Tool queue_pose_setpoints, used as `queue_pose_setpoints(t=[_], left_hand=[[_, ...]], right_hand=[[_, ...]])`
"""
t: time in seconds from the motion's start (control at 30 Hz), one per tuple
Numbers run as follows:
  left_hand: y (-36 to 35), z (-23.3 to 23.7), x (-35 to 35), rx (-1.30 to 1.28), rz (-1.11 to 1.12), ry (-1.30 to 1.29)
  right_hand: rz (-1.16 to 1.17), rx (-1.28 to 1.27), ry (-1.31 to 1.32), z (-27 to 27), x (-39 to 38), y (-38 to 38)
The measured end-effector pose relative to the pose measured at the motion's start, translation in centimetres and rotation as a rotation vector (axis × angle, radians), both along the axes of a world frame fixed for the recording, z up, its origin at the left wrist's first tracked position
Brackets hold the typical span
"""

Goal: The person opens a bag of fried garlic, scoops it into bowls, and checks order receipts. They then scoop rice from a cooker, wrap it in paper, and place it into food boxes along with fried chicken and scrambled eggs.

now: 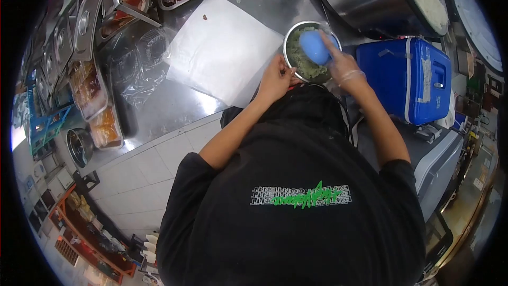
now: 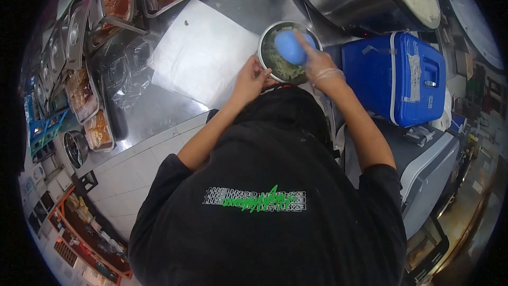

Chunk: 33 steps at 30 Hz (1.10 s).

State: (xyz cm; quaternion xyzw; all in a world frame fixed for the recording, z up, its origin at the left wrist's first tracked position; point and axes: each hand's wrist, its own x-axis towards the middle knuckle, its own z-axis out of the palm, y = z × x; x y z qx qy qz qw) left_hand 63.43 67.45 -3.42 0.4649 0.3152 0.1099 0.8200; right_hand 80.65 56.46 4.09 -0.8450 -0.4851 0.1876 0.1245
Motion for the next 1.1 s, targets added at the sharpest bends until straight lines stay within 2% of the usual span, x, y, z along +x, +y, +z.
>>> queue_pose_setpoints(t=[0.03,0.13,0.23,0.33,0.43,0.57,0.67,0.77,0.87,0.9,1.0,1.1], left_hand=[[0.0,-0.1,0.1,0.0,-0.007,0.013],[0.1,-0.1,0.1,0.005,-0.006,0.022],[0.4,0.0,0.1,0.031,-0.033,0.019],[0.5,-0.1,0.3,-0.023,-0.022,-0.017],[0.6,-0.2,0.3,-0.062,-0.023,-0.024],[0.5,-0.7,0.5,-0.041,-0.003,-0.055],[-0.3,-1.5,0.2,-0.03,-0.003,-0.045],[-0.8,-1.6,0.9,-0.021,0.057,-0.044],[-0.6,-1.8,1.2,0.025,0.103,-0.048],[-0.6,-1.9,1.1,0.057,0.093,-0.044],[-1.1,-1.3,1.2,0.016,0.083,-0.077],[-0.3,-1.1,1.6,-0.038,0.061,-0.1]], right_hand=[[0.008,-0.064,0.054,0.6,-0.4,0.6],[-0.19,-0.225,0.027,4.9,-1.6,2.5],[-0.239,-0.142,0.073,4.9,-0.3,1.1],[-0.228,-0.231,-0.129,1.2,0.7,0.9],[-0.289,-0.481,-0.044,2.4,-1.1,3.6],[-0.177,-0.509,-0.013,-0.1,-2.2,3.7],[-0.228,-0.563,0.147,-4.1,-1.5,3.1],[-0.17,-0.569,0.138,-2.6,-2.0,3.0],[-0.007,-0.539,0.175,-1.4,-0.4,2.5],[-0.12,-0.605,0.361,1.8,-0.9,4.1],[-0.038,-0.605,0.59,-0.8,2.5,2.2],[-0.534,-0.379,1.386,0.2,3.8,1.3]])
